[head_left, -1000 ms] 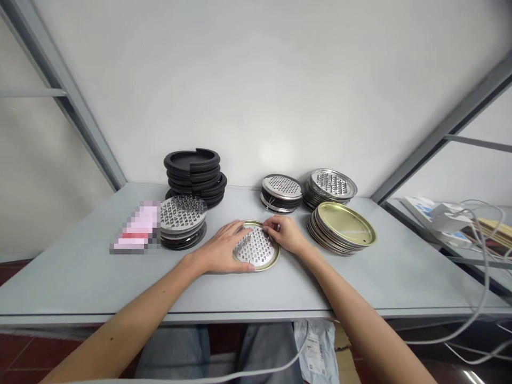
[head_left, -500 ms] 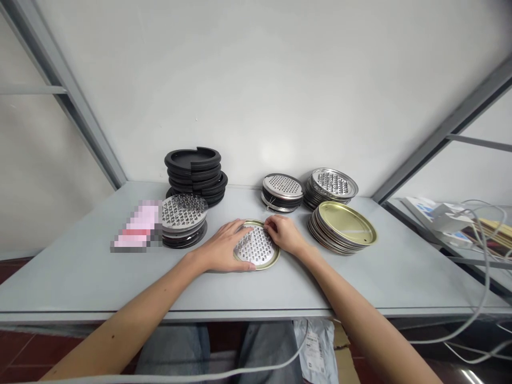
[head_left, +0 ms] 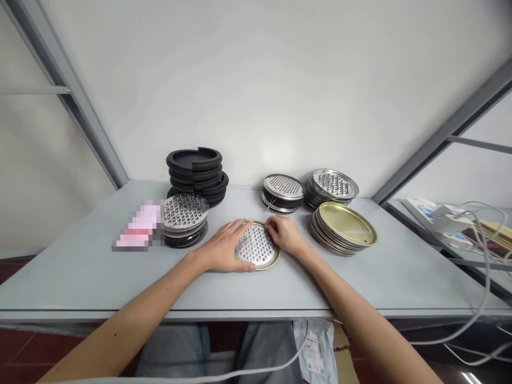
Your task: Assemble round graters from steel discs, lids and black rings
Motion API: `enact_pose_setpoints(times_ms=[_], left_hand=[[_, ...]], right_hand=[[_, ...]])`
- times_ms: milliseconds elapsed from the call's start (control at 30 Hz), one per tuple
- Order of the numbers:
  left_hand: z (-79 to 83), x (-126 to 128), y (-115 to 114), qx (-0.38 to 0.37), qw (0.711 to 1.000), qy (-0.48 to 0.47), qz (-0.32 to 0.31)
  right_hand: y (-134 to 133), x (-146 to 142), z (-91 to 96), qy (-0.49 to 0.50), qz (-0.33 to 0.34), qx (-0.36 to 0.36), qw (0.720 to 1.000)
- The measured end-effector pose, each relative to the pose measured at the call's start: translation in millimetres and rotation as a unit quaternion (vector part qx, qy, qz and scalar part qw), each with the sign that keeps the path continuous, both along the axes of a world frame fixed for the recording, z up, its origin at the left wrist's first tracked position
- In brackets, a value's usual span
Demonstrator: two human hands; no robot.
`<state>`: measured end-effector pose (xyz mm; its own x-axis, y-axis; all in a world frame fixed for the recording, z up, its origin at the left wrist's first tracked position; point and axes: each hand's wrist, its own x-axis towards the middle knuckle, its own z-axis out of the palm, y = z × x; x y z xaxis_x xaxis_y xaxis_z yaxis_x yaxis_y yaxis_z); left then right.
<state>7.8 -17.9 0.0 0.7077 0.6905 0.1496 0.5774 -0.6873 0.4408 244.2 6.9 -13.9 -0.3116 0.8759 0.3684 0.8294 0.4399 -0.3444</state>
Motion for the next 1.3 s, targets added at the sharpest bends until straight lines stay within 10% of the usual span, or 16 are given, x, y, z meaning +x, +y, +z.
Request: enact_pose_setpoints(times_ms=[300, 633, 1300], left_hand=[[2.6, -2.8, 0.1, -0.029, 1.0, 0.003, 0.011], [5.8, -8.2, 2.5, -0.014, 0.999, -0.007, 0.036], [19.5, -7.6, -4.8, -0.037, 0.997, -0.024, -0.058]], right_hand=[[6.3, 19.3, 6.5, 0.125, -0.028, 0.011, 0.992], [7.0, 34.6, 4.4, -0.002, -0.048, -0.014, 0.999], [-1.0, 10.5, 11.3, 0.089, 0.085, -0.039, 0.992]])
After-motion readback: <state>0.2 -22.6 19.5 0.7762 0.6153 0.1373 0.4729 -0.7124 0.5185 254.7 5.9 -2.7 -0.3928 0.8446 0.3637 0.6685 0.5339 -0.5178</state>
